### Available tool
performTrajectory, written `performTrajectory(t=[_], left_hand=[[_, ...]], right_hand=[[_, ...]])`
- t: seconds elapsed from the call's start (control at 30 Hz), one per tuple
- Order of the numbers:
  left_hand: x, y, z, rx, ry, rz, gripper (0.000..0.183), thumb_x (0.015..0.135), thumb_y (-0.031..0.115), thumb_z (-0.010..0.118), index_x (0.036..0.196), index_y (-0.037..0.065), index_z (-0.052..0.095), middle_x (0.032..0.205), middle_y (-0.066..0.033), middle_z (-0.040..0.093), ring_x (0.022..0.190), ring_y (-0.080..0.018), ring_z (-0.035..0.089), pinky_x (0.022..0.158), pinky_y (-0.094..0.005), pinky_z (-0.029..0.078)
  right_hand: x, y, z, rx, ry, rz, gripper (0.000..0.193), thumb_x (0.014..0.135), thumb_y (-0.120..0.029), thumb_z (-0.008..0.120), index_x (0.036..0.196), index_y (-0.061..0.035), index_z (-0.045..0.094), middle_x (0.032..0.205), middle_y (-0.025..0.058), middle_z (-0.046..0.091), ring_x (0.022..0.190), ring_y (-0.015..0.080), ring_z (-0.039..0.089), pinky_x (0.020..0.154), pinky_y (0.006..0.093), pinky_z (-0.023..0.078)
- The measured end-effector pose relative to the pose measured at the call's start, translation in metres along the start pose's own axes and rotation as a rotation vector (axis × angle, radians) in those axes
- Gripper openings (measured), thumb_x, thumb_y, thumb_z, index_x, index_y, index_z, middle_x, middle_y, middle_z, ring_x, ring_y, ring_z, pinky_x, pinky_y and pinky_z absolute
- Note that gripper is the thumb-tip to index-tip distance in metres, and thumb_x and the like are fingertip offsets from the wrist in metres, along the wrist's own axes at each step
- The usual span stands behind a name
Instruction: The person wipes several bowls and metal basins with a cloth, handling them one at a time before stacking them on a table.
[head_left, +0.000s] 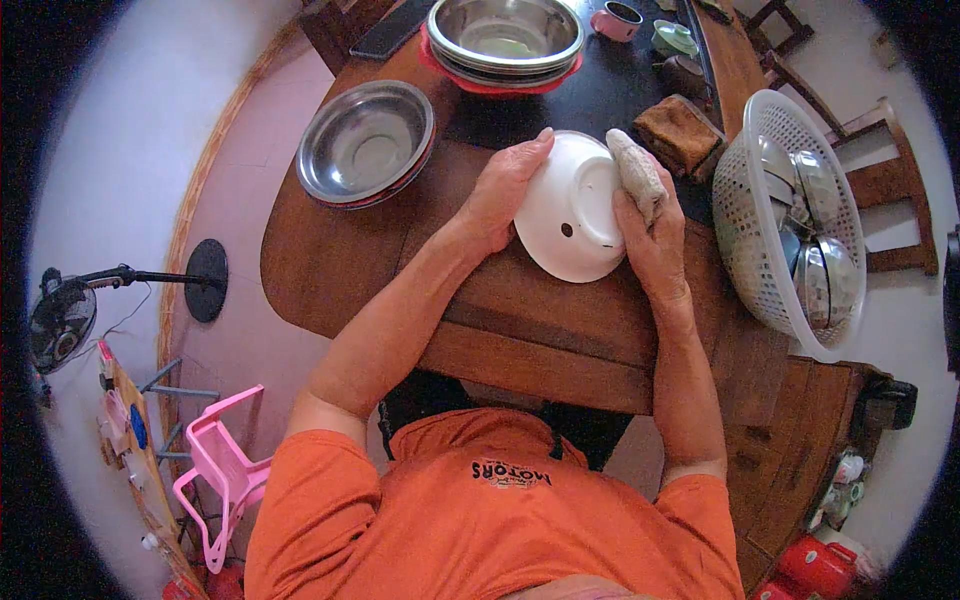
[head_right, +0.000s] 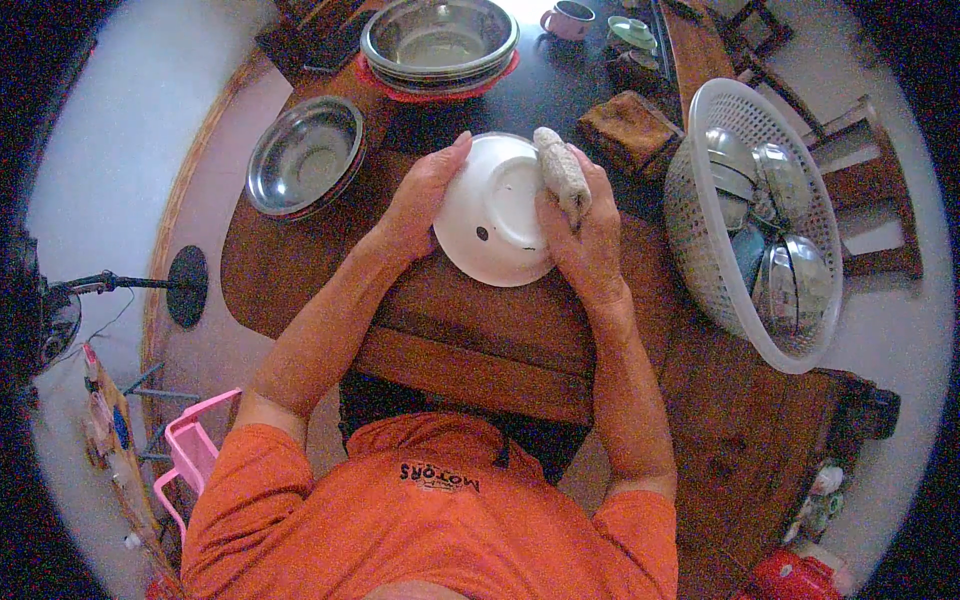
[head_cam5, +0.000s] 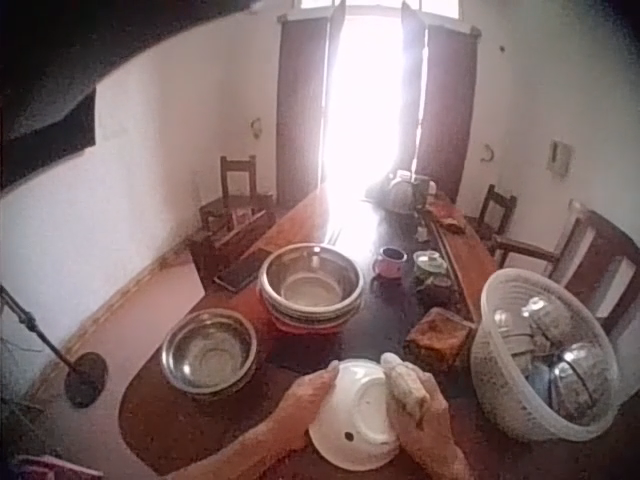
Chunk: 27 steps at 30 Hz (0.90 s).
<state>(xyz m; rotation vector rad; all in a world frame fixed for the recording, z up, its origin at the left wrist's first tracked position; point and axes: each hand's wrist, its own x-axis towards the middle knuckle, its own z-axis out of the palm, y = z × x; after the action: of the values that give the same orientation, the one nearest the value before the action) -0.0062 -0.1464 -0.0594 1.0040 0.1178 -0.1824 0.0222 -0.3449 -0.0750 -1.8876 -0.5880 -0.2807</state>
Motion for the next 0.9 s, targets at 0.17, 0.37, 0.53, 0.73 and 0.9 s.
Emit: performTrajectory(t=[0.17,0.37,0.53,0.73,0.9], left_hand=[[0.0035,-0.0031,-0.0027,0.022,-0.004,0.002,0.04,0.098,0.039,0.044,0.111,0.004,0.059,0.096,-0.0096,0.067,0.08,-0.0179,0.066,0.075,-0.033,0.054],[0.0033,-0.0034,-0.0028,0.001,-0.02,0.01,0.039,0.098,0.038,0.045,0.112,0.004,0.059,0.096,-0.0098,0.066,0.08,-0.0184,0.066,0.074,-0.0337,0.054],[0.0016,-0.0006,0.0018,0.004,0.0,0.004,0.039,0.098,0.039,0.046,0.107,0.005,0.062,0.095,-0.0068,0.066,0.082,-0.0147,0.062,0.076,-0.0302,0.051],[0.0064,-0.0063,-0.0063,0.043,-0.012,0.03,0.04,0.099,0.037,0.044,0.114,0.003,0.058,0.097,-0.01,0.066,0.081,-0.0181,0.066,0.075,-0.0339,0.054],[0.0082,-0.0082,-0.0071,0.047,-0.024,0.026,0.04,0.099,0.037,0.043,0.114,0.002,0.058,0.098,-0.0102,0.067,0.081,-0.0177,0.066,0.075,-0.0331,0.054]], right_hand=[[0.0,0.0017,0.0001,-0.007,0.01,-0.035,0.05,0.083,-0.011,0.065,0.129,0.0016,0.047,0.119,0.0188,0.056,0.111,0.0277,0.056,0.096,0.0366,0.044],[0.0002,-0.0007,0.001,0.018,-0.002,-0.023,0.049,0.084,-0.009,0.063,0.129,0.0015,0.047,0.119,0.0178,0.056,0.111,0.0269,0.056,0.096,0.0358,0.044],[-0.0001,-0.004,-0.0012,0.031,-0.001,-0.02,0.049,0.085,-0.009,0.063,0.13,0.0012,0.046,0.121,0.0182,0.055,0.111,0.0273,0.056,0.096,0.0364,0.044],[0.0003,0.0012,-0.0005,0.004,-0.018,-0.021,0.05,0.085,-0.012,0.063,0.129,0.0029,0.046,0.121,0.0189,0.055,0.113,0.0288,0.054,0.098,0.0374,0.042],[0.0001,0.0007,-0.0007,-0.013,-0.005,-0.015,0.05,0.084,-0.012,0.063,0.129,0.0033,0.046,0.121,0.0194,0.055,0.113,0.0293,0.054,0.098,0.0376,0.042]])
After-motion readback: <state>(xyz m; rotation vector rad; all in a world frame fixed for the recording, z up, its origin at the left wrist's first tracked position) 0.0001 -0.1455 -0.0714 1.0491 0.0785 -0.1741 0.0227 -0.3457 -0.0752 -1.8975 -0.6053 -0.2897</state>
